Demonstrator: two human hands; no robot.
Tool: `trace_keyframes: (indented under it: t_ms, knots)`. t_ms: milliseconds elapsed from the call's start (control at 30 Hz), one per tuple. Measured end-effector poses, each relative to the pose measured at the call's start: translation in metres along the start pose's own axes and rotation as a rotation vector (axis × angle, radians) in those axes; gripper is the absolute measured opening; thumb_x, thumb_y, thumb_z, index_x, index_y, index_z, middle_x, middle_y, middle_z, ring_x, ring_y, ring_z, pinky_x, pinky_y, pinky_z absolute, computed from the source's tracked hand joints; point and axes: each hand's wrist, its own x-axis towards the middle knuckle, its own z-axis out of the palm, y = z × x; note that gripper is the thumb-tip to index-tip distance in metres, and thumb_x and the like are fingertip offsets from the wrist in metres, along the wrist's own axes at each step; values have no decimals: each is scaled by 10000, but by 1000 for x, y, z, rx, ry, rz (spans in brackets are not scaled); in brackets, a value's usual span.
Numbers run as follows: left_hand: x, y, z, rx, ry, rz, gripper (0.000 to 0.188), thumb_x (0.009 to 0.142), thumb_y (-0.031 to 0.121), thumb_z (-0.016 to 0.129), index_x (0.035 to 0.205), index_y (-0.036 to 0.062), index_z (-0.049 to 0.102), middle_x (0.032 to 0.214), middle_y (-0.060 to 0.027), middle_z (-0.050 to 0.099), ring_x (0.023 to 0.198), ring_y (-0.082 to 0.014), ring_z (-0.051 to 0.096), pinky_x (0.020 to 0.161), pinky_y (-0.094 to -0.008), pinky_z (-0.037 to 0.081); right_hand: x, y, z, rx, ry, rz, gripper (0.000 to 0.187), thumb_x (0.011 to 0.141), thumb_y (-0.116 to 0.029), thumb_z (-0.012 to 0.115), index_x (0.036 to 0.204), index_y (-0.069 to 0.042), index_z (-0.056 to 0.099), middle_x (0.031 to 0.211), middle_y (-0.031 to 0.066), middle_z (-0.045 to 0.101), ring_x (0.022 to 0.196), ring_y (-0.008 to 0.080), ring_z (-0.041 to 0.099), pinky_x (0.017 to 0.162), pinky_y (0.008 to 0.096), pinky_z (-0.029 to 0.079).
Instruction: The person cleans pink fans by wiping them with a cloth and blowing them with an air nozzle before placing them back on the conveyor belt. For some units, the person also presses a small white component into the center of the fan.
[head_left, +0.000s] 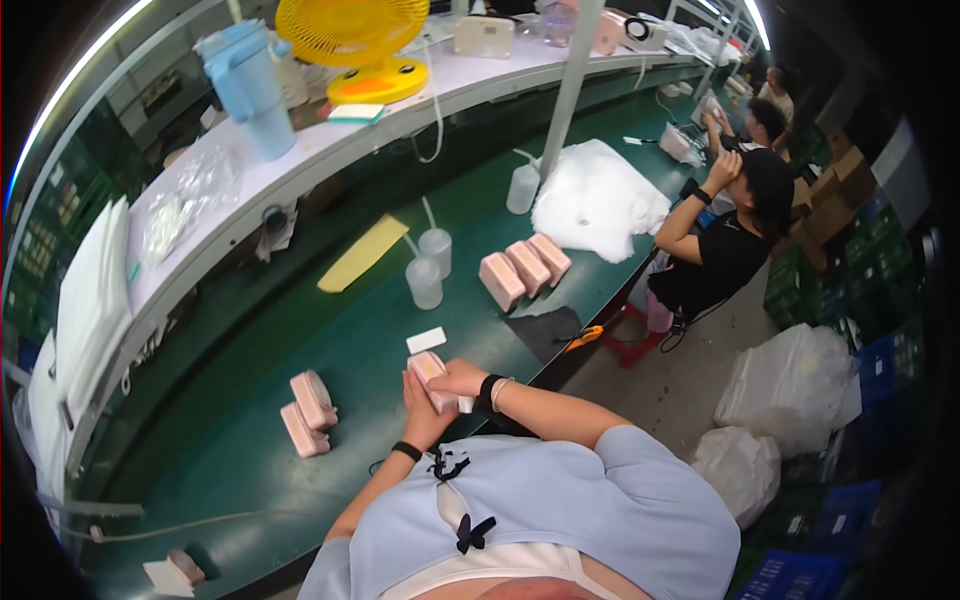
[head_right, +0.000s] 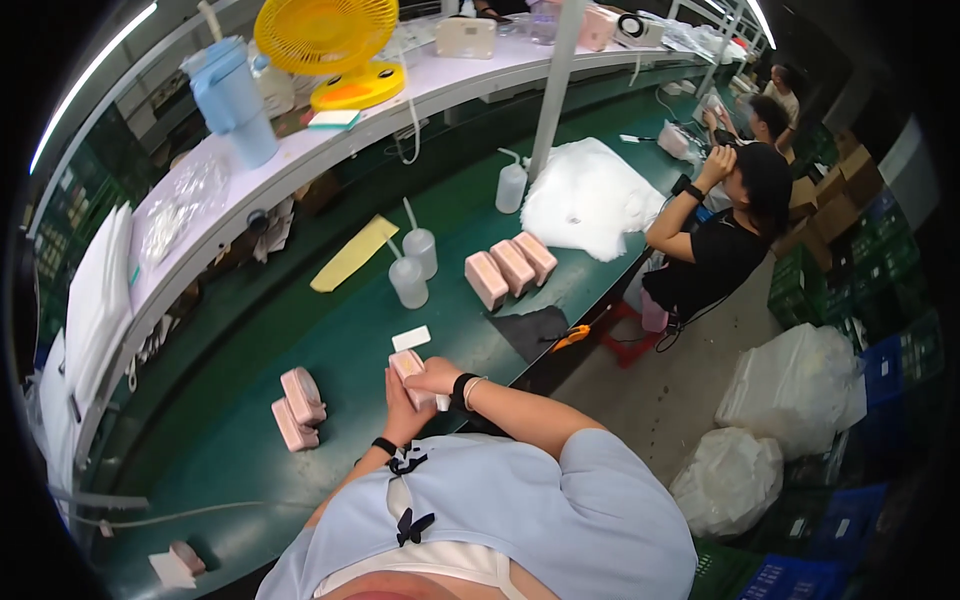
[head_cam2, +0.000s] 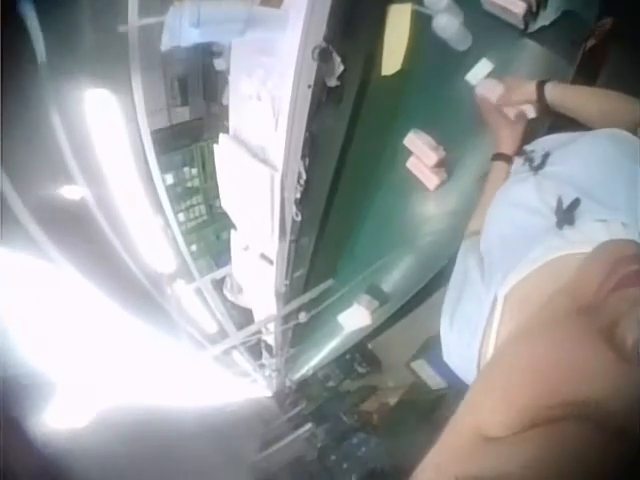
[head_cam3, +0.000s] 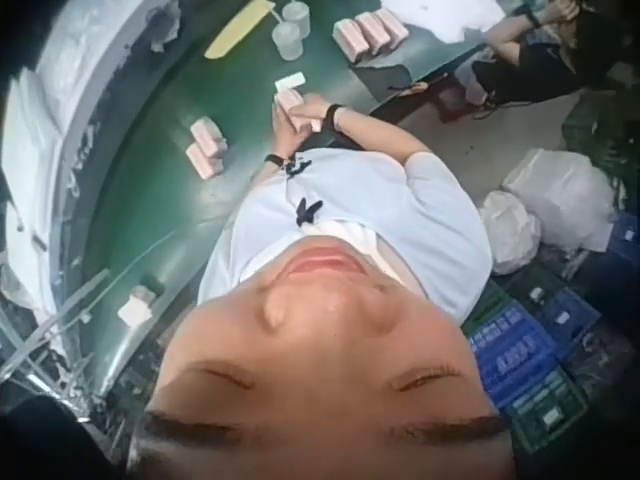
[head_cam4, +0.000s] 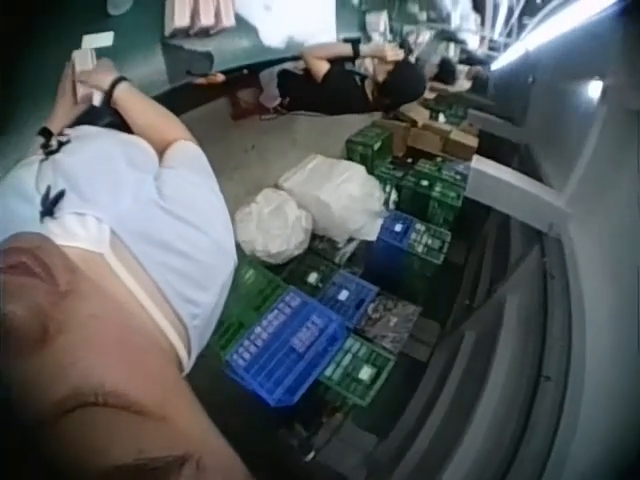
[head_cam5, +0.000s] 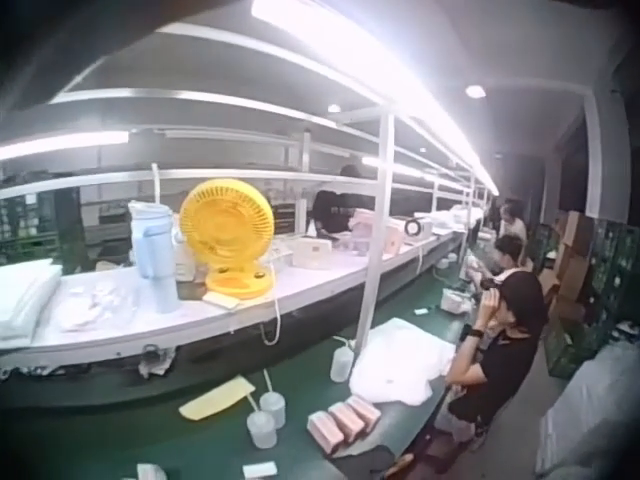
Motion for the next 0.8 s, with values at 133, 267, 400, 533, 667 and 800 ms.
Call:
trace_keyframes:
  t_ms: [133, 267, 400, 533, 667, 800]
  knots:
    - [3, -3, -21, -418, -113, -232, 1137, 643, 243, 854, 1504, -18, 159, 1512, -268, 287, 1430, -413, 274, 1142, -479, 305, 8, 5, 31, -29, 54, -122, 670, 748, -433, 721, 1204, 47, 617, 1056, 252, 682, 948, 371, 677, 819, 398, 541]
    - [-10, 0, -32, -504, -111, -263, 1046, 669, 184, 827, 1491, -9, 210, 1439, -247, 404, 1358, -386, 403, 1109, -446, 361, 17, 24, 45, -144, 237, -278, 686, 763, -422, 718, 1251, 34, 562, 1133, 283, 628, 1019, 397, 639, 861, 419, 522]
    - [-11, 7, -42, -99, 106, -115, 886, 712, 156, 795, 1434, -28, 315, 1338, -270, 480, 1266, -392, 494, 1082, -435, 399, 11, 31, 24, -54, 535, -236, 656, 759, -341, 740, 1255, 23, 514, 1160, 248, 576, 1040, 360, 609, 886, 402, 502]
    - [13, 24, -62, -256, 173, -121, 676, 801, 147, 752, 1358, -35, 417, 1272, -219, 538, 1176, -333, 566, 1041, -398, 439, -25, 18, -38, 791, 471, -208, 406, 786, -105, 688, 1148, 1, 541, 1069, 123, 581, 958, 222, 607, 858, 334, 494]
    - [51, 77, -72, -694, -77, -89, 481, 905, 155, 678, 1305, -28, 483, 1220, -124, 596, 1120, -191, 578, 999, -302, 442, -72, -16, -60, 978, 445, -378, 328, 838, -17, 634, 1153, -15, 541, 1069, 100, 604, 952, 182, 613, 839, 314, 497]
    - [74, 105, -58, -1005, -99, -183, 318, 943, 167, 662, 1196, -4, 572, 1139, -76, 630, 1037, -134, 588, 916, -254, 461, -105, -38, -72, 996, 325, -390, 267, 905, 11, 607, 1163, -24, 548, 1025, 66, 635, 901, 153, 633, 796, 294, 519]
